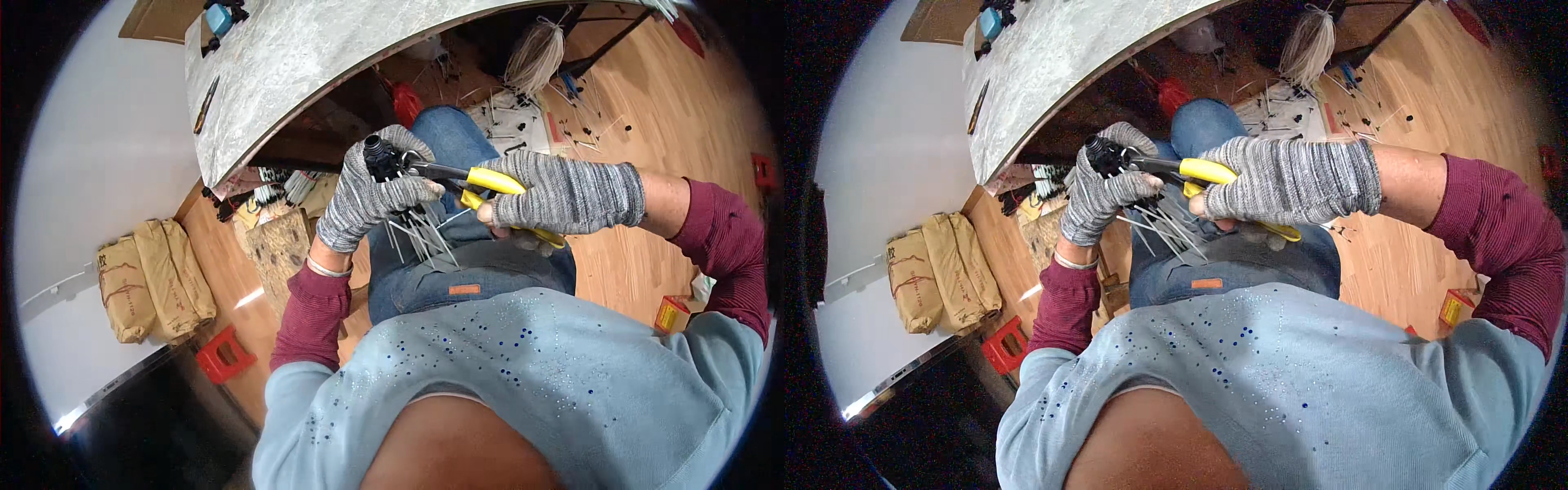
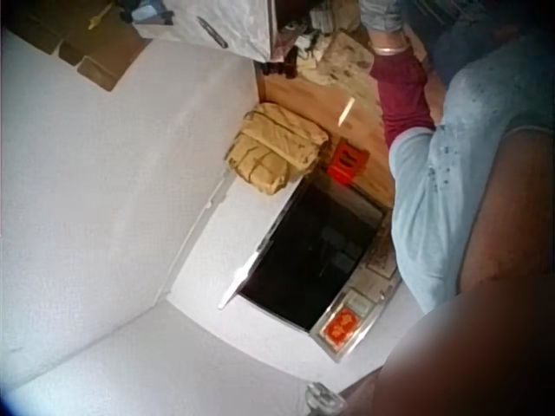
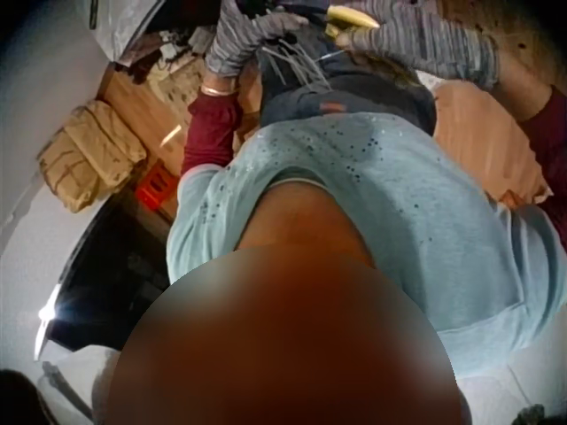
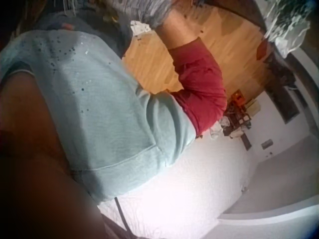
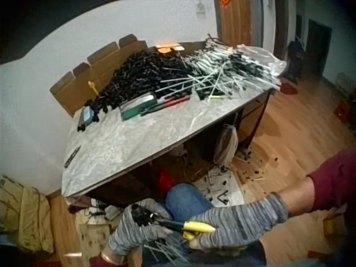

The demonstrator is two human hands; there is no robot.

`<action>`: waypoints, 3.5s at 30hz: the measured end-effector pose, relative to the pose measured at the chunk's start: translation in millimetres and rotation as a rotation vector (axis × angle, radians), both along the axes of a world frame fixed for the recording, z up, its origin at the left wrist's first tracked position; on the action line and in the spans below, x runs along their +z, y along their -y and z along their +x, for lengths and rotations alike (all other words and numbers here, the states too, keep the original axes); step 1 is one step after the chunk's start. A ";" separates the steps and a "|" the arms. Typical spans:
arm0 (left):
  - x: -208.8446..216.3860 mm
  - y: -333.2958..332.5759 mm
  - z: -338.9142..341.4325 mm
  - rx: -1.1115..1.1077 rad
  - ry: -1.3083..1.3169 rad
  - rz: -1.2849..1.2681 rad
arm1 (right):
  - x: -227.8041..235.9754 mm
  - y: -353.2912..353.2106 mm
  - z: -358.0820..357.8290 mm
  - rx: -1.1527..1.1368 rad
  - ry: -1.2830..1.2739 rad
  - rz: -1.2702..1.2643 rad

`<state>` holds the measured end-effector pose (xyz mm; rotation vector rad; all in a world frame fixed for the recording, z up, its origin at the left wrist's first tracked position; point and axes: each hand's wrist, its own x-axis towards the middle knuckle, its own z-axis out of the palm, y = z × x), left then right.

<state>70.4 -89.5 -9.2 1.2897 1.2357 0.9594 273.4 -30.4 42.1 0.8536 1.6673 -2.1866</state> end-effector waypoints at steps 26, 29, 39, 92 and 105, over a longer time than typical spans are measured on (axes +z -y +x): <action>-4.3 -3.7 -9.0 0.142 0.141 -0.051 | 12.3 -5.8 -5.0 -0.084 0.002 0.114; -5.2 -2.9 -7.3 0.082 0.080 -0.065 | 16.9 -9.9 -3.1 0.009 0.018 0.130; -2.6 -3.8 -5.4 -0.020 0.036 -0.037 | 16.6 -12.8 -3.9 0.051 0.015 0.143; 30.0 35.4 -91.0 0.096 1.070 0.524 | -12.9 -143.5 -129.3 0.094 0.228 1.683; 30.6 23.7 -93.9 0.214 0.902 0.365 | -13.4 -147.6 -125.8 0.119 0.406 1.620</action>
